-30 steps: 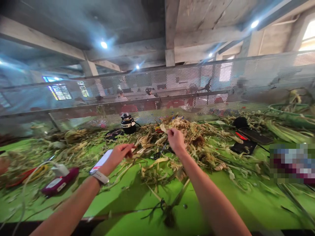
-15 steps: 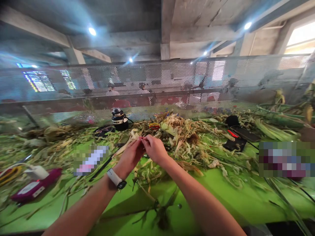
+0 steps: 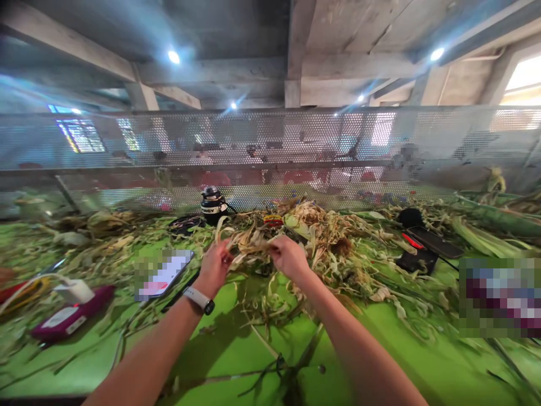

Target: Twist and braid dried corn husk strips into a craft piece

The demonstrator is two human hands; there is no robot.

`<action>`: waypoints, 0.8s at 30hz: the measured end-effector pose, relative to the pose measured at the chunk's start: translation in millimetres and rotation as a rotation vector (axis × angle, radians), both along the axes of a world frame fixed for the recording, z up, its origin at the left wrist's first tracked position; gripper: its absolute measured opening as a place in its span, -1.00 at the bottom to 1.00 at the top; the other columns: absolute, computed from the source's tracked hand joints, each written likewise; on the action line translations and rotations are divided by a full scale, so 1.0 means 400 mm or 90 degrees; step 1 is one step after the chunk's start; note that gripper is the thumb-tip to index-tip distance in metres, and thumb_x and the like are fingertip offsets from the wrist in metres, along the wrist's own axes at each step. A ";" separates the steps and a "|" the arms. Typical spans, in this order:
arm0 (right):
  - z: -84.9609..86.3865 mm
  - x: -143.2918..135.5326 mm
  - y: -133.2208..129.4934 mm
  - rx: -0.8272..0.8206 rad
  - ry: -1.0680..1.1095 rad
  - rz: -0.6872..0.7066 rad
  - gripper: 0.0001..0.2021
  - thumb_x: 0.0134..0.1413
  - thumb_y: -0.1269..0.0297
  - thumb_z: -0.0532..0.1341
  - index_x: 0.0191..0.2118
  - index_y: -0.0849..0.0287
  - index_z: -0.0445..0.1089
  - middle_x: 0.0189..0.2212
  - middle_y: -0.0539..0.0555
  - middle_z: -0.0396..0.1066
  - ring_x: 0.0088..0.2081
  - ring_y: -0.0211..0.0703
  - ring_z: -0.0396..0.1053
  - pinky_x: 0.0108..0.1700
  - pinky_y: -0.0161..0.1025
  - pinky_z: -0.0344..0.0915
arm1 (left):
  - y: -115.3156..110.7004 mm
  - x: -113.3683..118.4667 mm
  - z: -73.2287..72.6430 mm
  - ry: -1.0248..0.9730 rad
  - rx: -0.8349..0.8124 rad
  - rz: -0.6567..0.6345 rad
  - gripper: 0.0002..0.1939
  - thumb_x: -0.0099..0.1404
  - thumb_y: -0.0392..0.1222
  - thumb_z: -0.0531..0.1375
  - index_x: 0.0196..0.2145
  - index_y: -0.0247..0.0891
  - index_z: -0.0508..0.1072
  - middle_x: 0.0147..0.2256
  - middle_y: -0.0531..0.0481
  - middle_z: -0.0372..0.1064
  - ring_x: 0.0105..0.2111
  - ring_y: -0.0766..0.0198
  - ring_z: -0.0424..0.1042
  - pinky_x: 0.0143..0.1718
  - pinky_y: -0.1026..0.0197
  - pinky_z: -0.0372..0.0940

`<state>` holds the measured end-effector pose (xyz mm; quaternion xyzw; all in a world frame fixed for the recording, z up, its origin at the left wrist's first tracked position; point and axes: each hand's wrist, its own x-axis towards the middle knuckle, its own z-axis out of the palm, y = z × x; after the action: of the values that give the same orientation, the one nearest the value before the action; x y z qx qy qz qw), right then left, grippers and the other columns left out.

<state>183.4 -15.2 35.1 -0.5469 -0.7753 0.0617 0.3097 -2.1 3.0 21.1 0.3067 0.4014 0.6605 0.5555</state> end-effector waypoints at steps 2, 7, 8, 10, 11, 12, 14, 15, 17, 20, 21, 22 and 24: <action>0.004 0.013 0.018 -0.081 0.209 0.004 -0.84 0.02 0.25 0.15 -0.49 0.21 0.35 -0.57 0.01 0.35 -0.50 -0.25 0.29 -0.45 -0.31 0.22 | -0.011 0.013 -0.004 0.004 -0.007 -0.032 -0.68 -0.14 -0.13 0.34 -0.50 -0.26 0.28 -0.75 0.30 -0.01 -0.73 0.52 0.00 -0.65 0.40 -0.01; -0.005 0.004 0.023 -0.270 0.515 0.098 -0.79 -0.18 0.20 0.29 -0.47 0.18 0.28 -0.61 -0.07 0.34 -0.60 -0.33 0.26 -0.61 -0.39 0.20 | -0.044 0.042 -0.017 0.037 0.000 -0.283 -0.66 -0.11 -0.02 0.34 -0.54 -0.31 0.33 -0.79 0.30 -0.15 -0.75 0.54 -0.17 -0.69 0.35 -0.22; -0.005 -0.001 0.017 -0.279 0.531 0.105 -0.79 -0.21 0.22 0.30 -0.47 0.19 0.29 -0.59 -0.07 0.36 -0.59 -0.33 0.28 -0.61 -0.39 0.21 | -0.048 0.044 -0.020 0.054 0.009 -0.325 -0.66 -0.11 -0.02 0.34 -0.55 -0.31 0.33 -0.78 0.30 -0.15 -0.74 0.54 -0.18 -0.68 0.35 -0.22; 0.000 -0.011 0.005 -0.290 0.542 0.114 -0.82 -0.22 0.27 0.30 -0.46 0.20 0.31 -0.58 -0.07 0.36 -0.60 -0.36 0.27 -0.61 -0.41 0.22 | -0.055 0.045 -0.022 0.110 0.031 -0.374 -0.67 -0.11 -0.03 0.35 -0.52 -0.32 0.36 -0.77 0.29 -0.12 -0.74 0.55 -0.18 -0.67 0.34 -0.24; 0.005 -0.014 -0.001 -0.299 0.540 0.113 -0.84 -0.21 0.30 0.30 -0.46 0.21 0.32 -0.59 -0.08 0.34 -0.62 -0.38 0.25 -0.62 -0.42 0.20 | -0.057 0.045 -0.022 0.144 0.040 -0.386 -0.66 -0.11 -0.03 0.36 -0.50 -0.33 0.38 -0.77 0.29 -0.10 -0.74 0.55 -0.18 -0.67 0.33 -0.25; 0.009 -0.017 -0.007 -0.308 0.534 0.108 -0.86 -0.19 0.32 0.29 -0.48 0.22 0.32 -0.62 -0.10 0.32 -0.64 -0.40 0.22 -0.64 -0.43 0.18 | -0.058 0.044 -0.022 0.174 0.047 -0.395 -0.66 -0.11 -0.03 0.35 -0.48 -0.34 0.40 -0.76 0.28 -0.08 -0.74 0.55 -0.18 -0.67 0.32 -0.25; 0.018 -0.020 -0.016 -0.332 0.510 0.099 -0.89 -0.17 0.35 0.27 -0.51 0.23 0.32 -0.67 -0.12 0.28 -0.67 -0.43 0.18 -0.66 -0.45 0.13 | -0.059 0.041 -0.020 0.207 0.053 -0.410 -0.65 -0.09 0.01 0.34 -0.51 -0.33 0.38 -0.77 0.28 -0.09 -0.75 0.54 -0.18 -0.66 0.30 -0.27; 0.022 -0.020 -0.020 -0.350 0.492 0.101 -0.89 -0.17 0.36 0.27 -0.51 0.23 0.32 -0.68 -0.11 0.28 -0.67 -0.43 0.18 -0.66 -0.45 0.12 | -0.060 0.040 -0.019 0.210 0.052 -0.420 -0.64 -0.08 0.03 0.33 -0.54 -0.31 0.35 -0.78 0.28 -0.10 -0.75 0.54 -0.18 -0.66 0.30 -0.27; 0.028 -0.018 -0.026 -0.393 0.459 0.124 -0.89 -0.19 0.38 0.29 -0.50 0.24 0.33 -0.67 -0.10 0.32 -0.67 -0.42 0.21 -0.65 -0.45 0.13 | -0.060 0.037 -0.016 0.210 0.048 -0.446 -0.62 -0.07 0.03 0.32 -0.59 -0.28 0.26 -0.77 0.29 -0.12 -0.75 0.54 -0.19 -0.66 0.29 -0.29; 0.038 -0.009 -0.030 -0.438 0.441 0.162 -0.82 -0.18 0.27 0.31 -0.49 0.24 0.33 -0.69 -0.09 0.33 -0.67 -0.40 0.24 -0.64 -0.45 0.13 | -0.063 0.032 -0.010 0.196 0.051 -0.502 -0.62 -0.05 0.00 0.33 -0.57 -0.27 0.22 -0.74 0.29 -0.14 -0.74 0.55 -0.22 -0.65 0.30 -0.32; 0.042 -0.005 -0.030 -0.437 0.447 0.166 -0.78 -0.16 0.21 0.31 -0.50 0.24 0.31 -0.70 -0.08 0.32 -0.67 -0.39 0.25 -0.64 -0.45 0.13 | -0.065 0.031 -0.007 0.185 0.053 -0.517 -0.63 -0.03 -0.01 0.33 -0.56 -0.26 0.22 -0.74 0.29 -0.15 -0.74 0.55 -0.22 -0.65 0.30 -0.33; 0.046 -0.002 -0.030 -0.432 0.454 0.167 -0.74 -0.14 0.15 0.30 -0.51 0.24 0.30 -0.71 -0.07 0.33 -0.67 -0.39 0.25 -0.64 -0.45 0.12 | -0.067 0.029 -0.005 0.171 0.055 -0.526 -0.63 -0.02 -0.02 0.32 -0.56 -0.26 0.21 -0.74 0.30 -0.16 -0.74 0.55 -0.23 -0.65 0.31 -0.33; 0.054 0.002 -0.029 -0.416 0.468 0.166 -0.69 -0.13 0.07 0.28 -0.52 0.23 0.29 -0.70 -0.06 0.34 -0.66 -0.39 0.26 -0.64 -0.45 0.11 | -0.071 0.027 0.001 0.150 0.055 -0.536 -0.63 -0.02 -0.03 0.32 -0.55 -0.25 0.19 -0.74 0.30 -0.17 -0.74 0.55 -0.24 -0.65 0.32 -0.32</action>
<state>184.1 -26.9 56.5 -0.4559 -0.6173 0.5274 0.3647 8.9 -25.5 21.4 0.5394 0.2743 0.3533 0.7134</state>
